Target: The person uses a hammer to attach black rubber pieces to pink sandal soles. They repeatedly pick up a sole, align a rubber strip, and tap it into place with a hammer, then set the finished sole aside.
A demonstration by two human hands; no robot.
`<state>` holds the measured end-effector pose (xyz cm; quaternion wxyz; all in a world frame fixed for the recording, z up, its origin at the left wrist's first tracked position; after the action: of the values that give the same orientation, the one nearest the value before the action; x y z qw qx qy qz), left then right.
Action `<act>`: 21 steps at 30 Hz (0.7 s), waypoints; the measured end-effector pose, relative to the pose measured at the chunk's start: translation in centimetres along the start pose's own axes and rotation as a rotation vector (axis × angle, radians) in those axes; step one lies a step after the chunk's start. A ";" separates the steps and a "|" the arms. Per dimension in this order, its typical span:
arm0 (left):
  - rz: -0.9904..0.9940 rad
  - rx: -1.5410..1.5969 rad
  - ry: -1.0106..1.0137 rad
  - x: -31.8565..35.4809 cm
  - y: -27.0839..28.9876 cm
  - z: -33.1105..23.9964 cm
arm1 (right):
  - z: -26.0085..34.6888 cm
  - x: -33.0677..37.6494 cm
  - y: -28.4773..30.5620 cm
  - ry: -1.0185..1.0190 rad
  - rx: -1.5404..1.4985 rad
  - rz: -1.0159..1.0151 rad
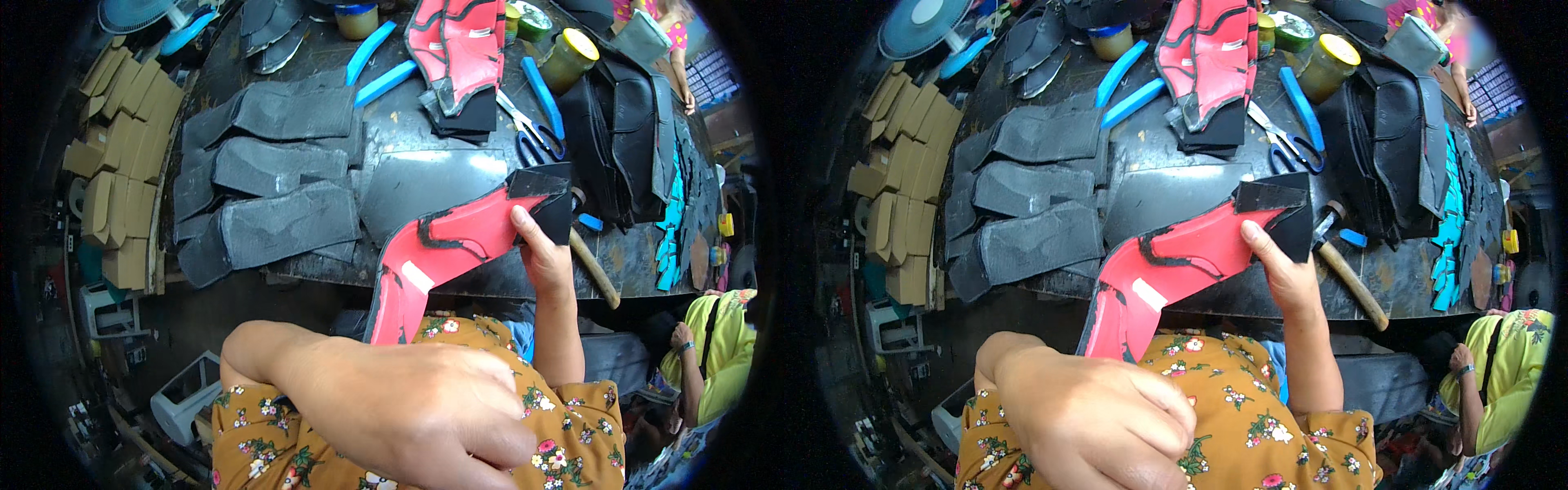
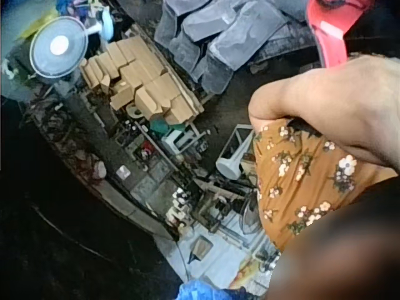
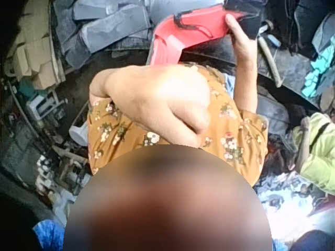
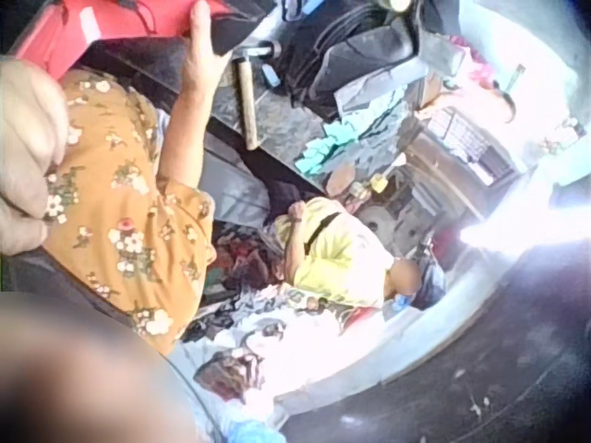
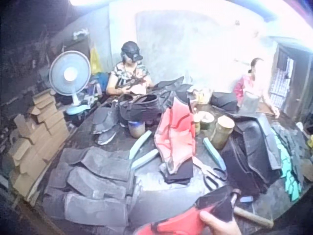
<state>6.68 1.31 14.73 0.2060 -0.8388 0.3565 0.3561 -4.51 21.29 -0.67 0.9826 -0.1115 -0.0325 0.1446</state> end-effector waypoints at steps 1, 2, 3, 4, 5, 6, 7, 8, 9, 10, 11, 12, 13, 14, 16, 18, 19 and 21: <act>-0.027 -0.035 -0.010 0.0 0.0 -0.2 | -0.2 0.0 0.0 -0.014 -0.016 0.002; -0.016 -0.064 -0.022 0.0 0.0 -0.3 | -0.3 -0.1 -0.1 -0.022 -0.033 0.002; -0.006 -0.094 -0.035 0.0 0.1 -0.4 | -0.5 -0.2 -0.2 -0.012 -0.094 0.023; 0.004 -0.124 -0.047 -0.1 0.1 -0.4 | -0.7 -0.4 -0.3 -0.035 -0.075 0.021; 0.037 -0.178 -0.058 -0.1 0.4 -0.7 | -1.0 -0.4 -0.5 -0.048 -0.060 0.012; 0.053 -0.178 -0.048 -0.1 0.5 -0.7 | -1.2 -0.5 -0.6 -0.074 -0.033 -0.040; 0.069 -0.179 -0.038 -0.2 0.5 -0.7 | -1.5 -0.6 -0.7 -0.143 -0.051 -0.051; 0.067 -0.138 -0.002 -0.1 0.8 -0.9 | -1.5 -0.6 -1.1 -0.113 -0.099 0.004; 0.018 -0.092 -0.009 -0.2 0.5 -0.6 | -1.4 -0.8 -1.0 -0.099 -0.063 -0.033; -0.029 -0.045 -0.020 0.0 0.4 -0.7 | -1.4 -0.7 -1.1 -0.105 -0.023 -0.025; -0.118 0.011 -0.085 0.0 0.0 0.1 | -1.2 -0.8 -1.1 -0.076 -0.081 -0.013; -0.120 0.042 -0.061 0.1 -0.2 0.6 | -1.1 -0.8 -1.0 -0.084 -0.147 -0.013; -0.121 0.050 -0.038 0.5 -0.1 0.8 | -1.1 -0.8 -0.9 -0.132 -0.145 -0.014; -0.122 0.061 -0.018 0.8 0.1 1.1 | -1.0 -0.8 -0.7 -0.135 -0.158 -0.048; -0.115 0.080 0.006 1.1 0.4 1.7 | -0.9 -0.5 -0.3 -0.102 -0.095 -0.097; -0.109 0.100 0.028 0.7 0.1 2.6 | -0.9 -0.2 -0.1 -0.115 -0.089 -0.108; -0.112 0.106 0.037 0.5 -0.1 3.1 | -0.9 0.0 0.1 -0.161 -0.103 -0.089; -0.111 0.099 0.042 0.1 -0.6 3.4 | -0.9 0.4 0.5 -0.194 -0.114 -0.104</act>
<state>5.69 3.70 12.45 0.2593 -0.8534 0.3309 0.3081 -4.22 21.63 -1.65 0.9731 -0.1508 -0.1412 0.1015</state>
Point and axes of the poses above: each hand's wrist, its own x-axis away from the middle knuckle, its own y-axis out of the back of the hand, z = x × y, the point moved 2 cm from there along -x, towards the middle knuckle
